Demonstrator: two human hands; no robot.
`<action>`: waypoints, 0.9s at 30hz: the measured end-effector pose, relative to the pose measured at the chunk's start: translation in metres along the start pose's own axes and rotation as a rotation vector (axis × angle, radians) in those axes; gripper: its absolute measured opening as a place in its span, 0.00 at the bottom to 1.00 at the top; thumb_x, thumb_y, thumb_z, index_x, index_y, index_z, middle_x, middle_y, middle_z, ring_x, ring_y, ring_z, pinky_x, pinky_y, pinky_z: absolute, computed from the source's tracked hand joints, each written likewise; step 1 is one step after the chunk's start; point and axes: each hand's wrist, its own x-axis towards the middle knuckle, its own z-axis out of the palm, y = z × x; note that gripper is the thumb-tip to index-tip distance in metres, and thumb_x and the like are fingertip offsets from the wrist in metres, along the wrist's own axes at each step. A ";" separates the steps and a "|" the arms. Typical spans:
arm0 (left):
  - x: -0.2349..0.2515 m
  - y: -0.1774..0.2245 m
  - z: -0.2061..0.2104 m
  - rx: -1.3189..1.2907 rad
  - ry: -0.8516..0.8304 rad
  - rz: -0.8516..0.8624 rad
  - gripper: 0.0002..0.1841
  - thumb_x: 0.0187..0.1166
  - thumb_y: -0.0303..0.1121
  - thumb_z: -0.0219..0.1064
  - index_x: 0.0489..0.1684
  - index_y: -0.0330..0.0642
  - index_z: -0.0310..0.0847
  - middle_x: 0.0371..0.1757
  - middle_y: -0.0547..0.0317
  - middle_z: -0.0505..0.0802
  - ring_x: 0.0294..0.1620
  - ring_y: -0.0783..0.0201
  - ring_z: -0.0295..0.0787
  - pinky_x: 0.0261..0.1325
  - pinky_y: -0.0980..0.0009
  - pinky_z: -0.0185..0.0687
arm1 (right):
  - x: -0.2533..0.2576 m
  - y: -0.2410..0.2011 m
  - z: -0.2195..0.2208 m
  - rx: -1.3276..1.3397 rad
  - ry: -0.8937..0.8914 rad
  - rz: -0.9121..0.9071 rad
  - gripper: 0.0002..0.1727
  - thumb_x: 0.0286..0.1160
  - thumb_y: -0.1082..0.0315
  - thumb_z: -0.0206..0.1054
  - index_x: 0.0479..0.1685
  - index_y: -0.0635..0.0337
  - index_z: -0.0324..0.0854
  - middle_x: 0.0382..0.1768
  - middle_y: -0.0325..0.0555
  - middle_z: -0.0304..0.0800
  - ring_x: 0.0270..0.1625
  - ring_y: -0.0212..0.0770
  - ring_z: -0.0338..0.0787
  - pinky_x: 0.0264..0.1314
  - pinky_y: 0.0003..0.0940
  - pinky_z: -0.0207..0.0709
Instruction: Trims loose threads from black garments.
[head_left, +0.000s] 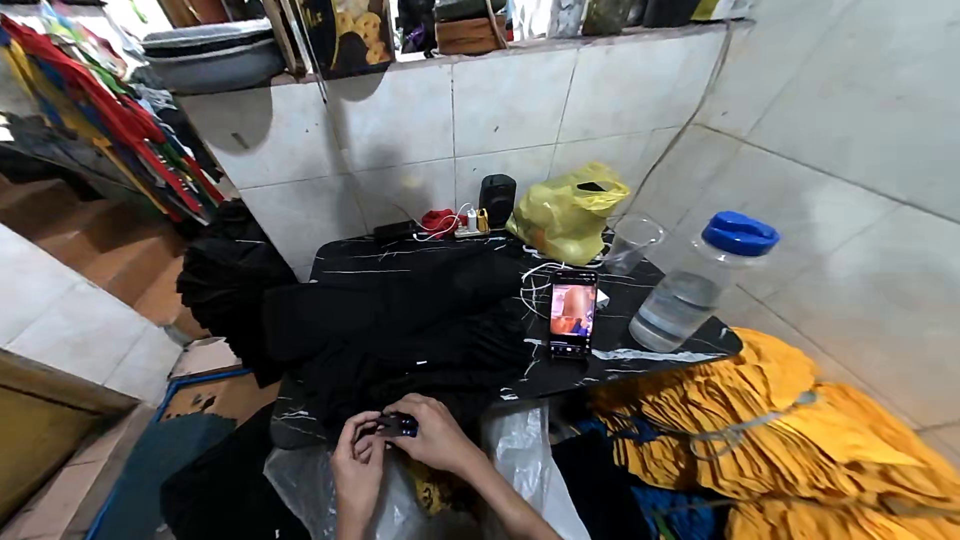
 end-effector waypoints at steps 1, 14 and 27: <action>-0.001 0.001 -0.001 0.000 -0.009 0.003 0.20 0.66 0.17 0.66 0.59 0.29 0.80 0.55 0.49 0.92 0.40 0.65 0.93 0.38 0.71 0.93 | 0.001 -0.001 0.002 0.008 0.023 0.002 0.19 0.75 0.52 0.73 0.62 0.47 0.90 0.60 0.43 0.91 0.64 0.40 0.88 0.70 0.45 0.81; -0.003 0.004 0.005 0.060 -0.019 0.027 0.27 0.61 0.22 0.75 0.66 0.34 0.83 0.60 0.53 0.92 0.40 0.66 0.94 0.40 0.71 0.94 | 0.002 -0.016 0.006 -0.244 0.030 0.008 0.14 0.73 0.71 0.64 0.56 0.56 0.84 0.58 0.50 0.88 0.49 0.50 0.92 0.47 0.52 0.86; -0.003 0.008 0.003 -0.049 0.018 -0.003 0.16 0.70 0.16 0.66 0.58 0.27 0.83 0.55 0.48 0.93 0.43 0.64 0.94 0.39 0.71 0.93 | 0.002 -0.015 0.002 -0.209 0.010 0.006 0.15 0.68 0.74 0.64 0.54 0.58 0.84 0.55 0.50 0.90 0.51 0.51 0.92 0.50 0.55 0.84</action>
